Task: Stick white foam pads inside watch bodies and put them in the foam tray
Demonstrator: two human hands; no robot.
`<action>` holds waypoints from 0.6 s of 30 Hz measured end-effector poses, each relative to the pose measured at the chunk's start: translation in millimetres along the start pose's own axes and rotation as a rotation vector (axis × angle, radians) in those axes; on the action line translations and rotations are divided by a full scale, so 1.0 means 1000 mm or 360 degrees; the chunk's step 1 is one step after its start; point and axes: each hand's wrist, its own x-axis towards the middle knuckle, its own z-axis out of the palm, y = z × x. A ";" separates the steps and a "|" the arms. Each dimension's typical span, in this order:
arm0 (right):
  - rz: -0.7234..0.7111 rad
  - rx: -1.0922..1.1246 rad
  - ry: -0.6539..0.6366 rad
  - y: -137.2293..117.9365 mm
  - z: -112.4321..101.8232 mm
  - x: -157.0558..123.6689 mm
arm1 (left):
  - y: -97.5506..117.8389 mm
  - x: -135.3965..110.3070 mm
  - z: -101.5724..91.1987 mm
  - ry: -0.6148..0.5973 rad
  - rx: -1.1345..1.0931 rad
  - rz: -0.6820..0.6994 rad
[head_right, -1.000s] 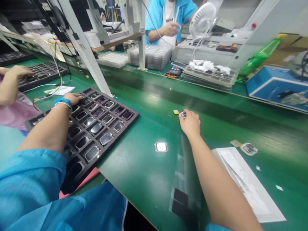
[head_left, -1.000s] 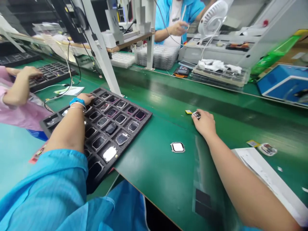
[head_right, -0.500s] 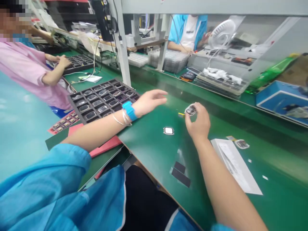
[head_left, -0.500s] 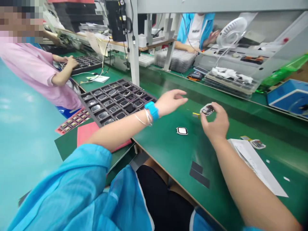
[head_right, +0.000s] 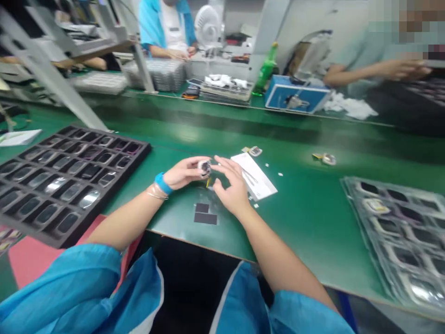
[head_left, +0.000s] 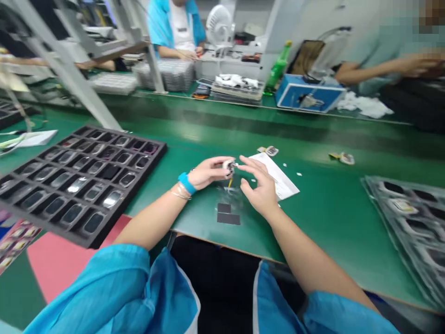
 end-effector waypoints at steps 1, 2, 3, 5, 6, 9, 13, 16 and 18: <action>0.0035 0.0039 0.0030 -0.001 0.000 0.001 | 0.000 -0.001 -0.002 0.0049 -0.0011 0.0050; 0.0071 0.0077 0.0060 -0.002 0.000 0.001 | 0.000 -0.002 -0.002 0.0086 -0.0010 0.0096; 0.0104 0.0111 0.0078 -0.004 0.002 0.001 | -0.001 -0.003 -0.002 0.0106 0.0003 0.0135; 0.0150 0.0133 0.0089 -0.007 0.005 -0.002 | -0.002 -0.006 0.002 0.0115 0.0082 0.0205; 0.0160 0.0118 0.0089 -0.008 0.006 -0.004 | -0.003 -0.007 0.004 0.0110 0.0149 0.0249; 0.0131 0.0007 0.0079 -0.010 0.007 -0.008 | -0.007 -0.009 0.009 0.0094 0.0363 0.0428; 0.0065 -0.0215 0.0067 -0.010 0.005 -0.010 | -0.011 -0.008 0.010 0.0120 0.0563 0.0572; 0.0013 -0.0323 0.0082 -0.011 0.004 -0.010 | -0.014 -0.009 0.011 0.0158 0.0616 0.0623; -0.0021 -0.0347 0.0086 -0.011 0.005 -0.010 | -0.016 -0.010 0.013 0.0178 0.0609 0.0661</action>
